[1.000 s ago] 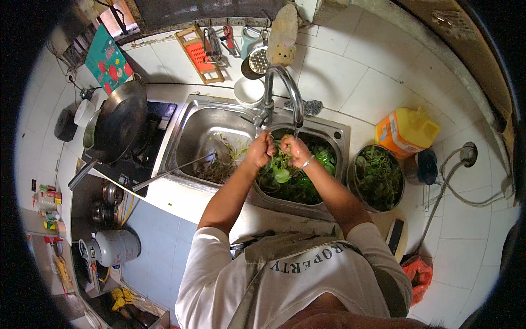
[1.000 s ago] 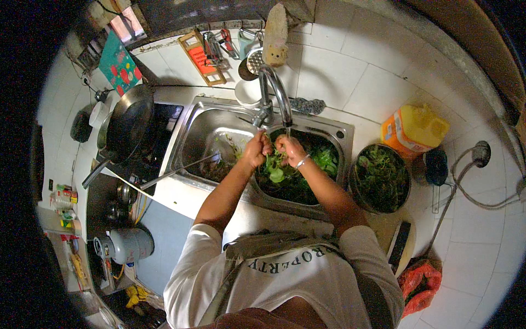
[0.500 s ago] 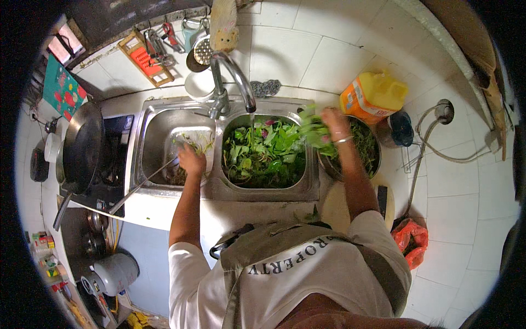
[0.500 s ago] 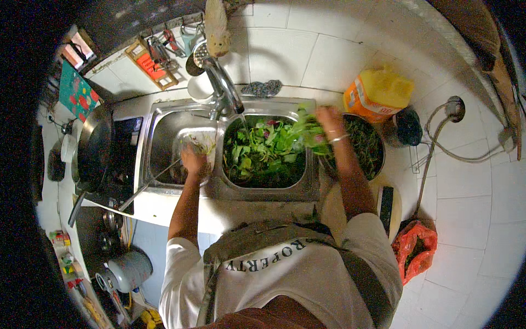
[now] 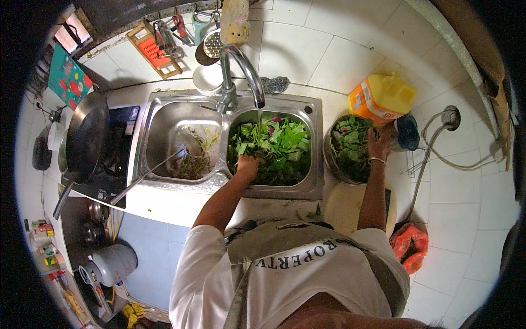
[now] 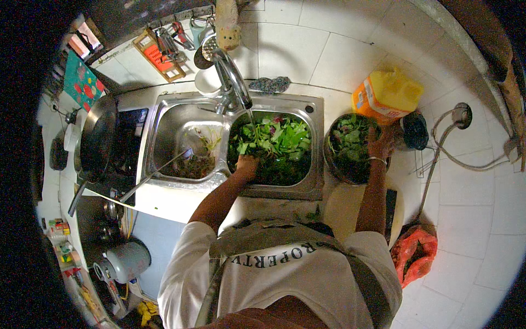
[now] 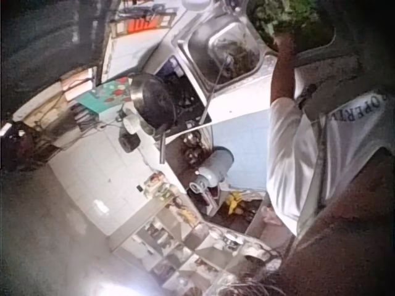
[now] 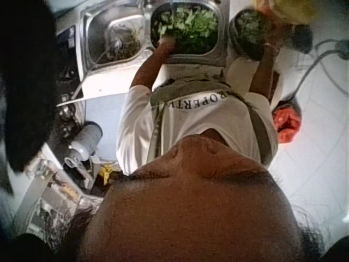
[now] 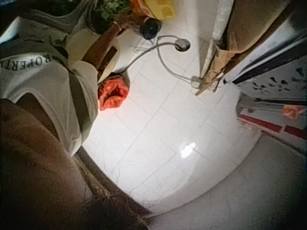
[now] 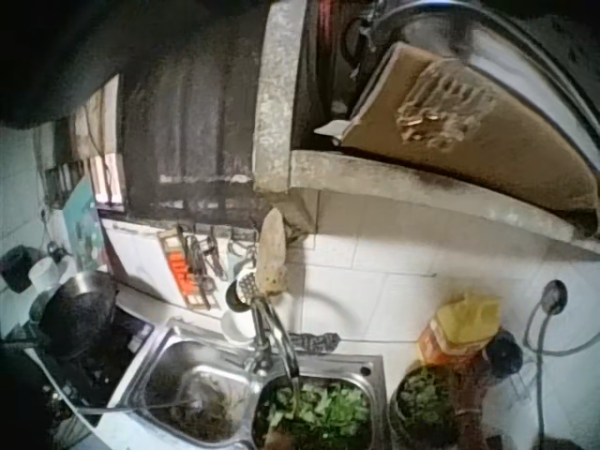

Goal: The person stands at a kitchen sink and washes leafy green vegetables under running water. They repeatedly lift, rinse, and separate the greens by hand, moving them between the sink basin and a colander placed nearby.

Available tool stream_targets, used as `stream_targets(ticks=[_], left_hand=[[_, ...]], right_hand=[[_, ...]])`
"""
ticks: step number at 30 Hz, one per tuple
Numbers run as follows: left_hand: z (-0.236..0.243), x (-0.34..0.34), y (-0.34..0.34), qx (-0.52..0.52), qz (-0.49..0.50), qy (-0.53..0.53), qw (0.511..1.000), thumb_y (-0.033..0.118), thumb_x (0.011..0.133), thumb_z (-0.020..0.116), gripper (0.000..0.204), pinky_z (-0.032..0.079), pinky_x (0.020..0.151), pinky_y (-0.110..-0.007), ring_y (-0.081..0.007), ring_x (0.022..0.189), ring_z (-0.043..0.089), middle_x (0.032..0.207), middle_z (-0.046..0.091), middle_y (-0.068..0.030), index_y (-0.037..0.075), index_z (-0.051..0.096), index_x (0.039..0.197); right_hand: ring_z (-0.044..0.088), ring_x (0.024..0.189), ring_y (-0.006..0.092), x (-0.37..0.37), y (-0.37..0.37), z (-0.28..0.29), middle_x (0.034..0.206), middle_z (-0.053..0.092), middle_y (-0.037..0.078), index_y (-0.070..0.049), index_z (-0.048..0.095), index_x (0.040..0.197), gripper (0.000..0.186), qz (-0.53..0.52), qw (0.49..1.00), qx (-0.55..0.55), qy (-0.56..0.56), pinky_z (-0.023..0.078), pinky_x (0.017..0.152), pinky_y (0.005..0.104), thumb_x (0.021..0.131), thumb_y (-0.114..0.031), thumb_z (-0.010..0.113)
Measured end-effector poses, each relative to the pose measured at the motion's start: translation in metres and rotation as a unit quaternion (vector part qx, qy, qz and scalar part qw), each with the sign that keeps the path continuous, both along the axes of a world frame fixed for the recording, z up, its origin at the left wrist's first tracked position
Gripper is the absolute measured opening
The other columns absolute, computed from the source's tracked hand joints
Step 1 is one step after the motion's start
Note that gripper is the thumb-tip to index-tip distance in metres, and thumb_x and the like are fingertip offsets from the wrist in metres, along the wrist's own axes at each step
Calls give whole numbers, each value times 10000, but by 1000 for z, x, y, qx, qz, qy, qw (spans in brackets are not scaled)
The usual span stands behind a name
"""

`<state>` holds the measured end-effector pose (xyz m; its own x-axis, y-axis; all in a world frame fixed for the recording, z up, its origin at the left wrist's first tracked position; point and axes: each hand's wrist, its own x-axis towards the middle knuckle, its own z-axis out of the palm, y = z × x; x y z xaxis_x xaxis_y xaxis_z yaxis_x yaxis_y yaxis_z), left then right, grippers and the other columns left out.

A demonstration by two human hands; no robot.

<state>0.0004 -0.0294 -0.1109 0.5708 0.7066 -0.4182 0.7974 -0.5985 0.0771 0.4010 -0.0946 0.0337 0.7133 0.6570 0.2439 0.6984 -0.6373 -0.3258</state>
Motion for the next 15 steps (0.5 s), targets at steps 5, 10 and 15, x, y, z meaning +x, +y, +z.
stream_targets(ticks=[5,10,15], left_hand=[[34,-6,11,-66,159,-152,973,314,687,567,336,417,716,-386,-276,782,576,829,594,-158,69,572,917],[43,-15,45,-150,245,-454,843,265,664,607,333,430,653,-354,-247,723,568,838,591,-141,40,559,905],[54,0,58,-368,369,-619,589,184,744,595,235,443,574,-301,-181,680,549,802,573,-49,44,534,924]], right_hand=[[317,1103,331,-6,1,20,1168,406,145,-65,407,1138,530,120,956,182,-194,212,907,491,723,-372,531],[460,966,256,-114,29,43,1058,473,128,-32,483,966,312,296,932,182,103,367,814,349,674,-83,580],[535,814,173,-184,68,-36,990,498,103,-35,441,1000,361,394,809,86,428,448,662,311,709,-158,613]])
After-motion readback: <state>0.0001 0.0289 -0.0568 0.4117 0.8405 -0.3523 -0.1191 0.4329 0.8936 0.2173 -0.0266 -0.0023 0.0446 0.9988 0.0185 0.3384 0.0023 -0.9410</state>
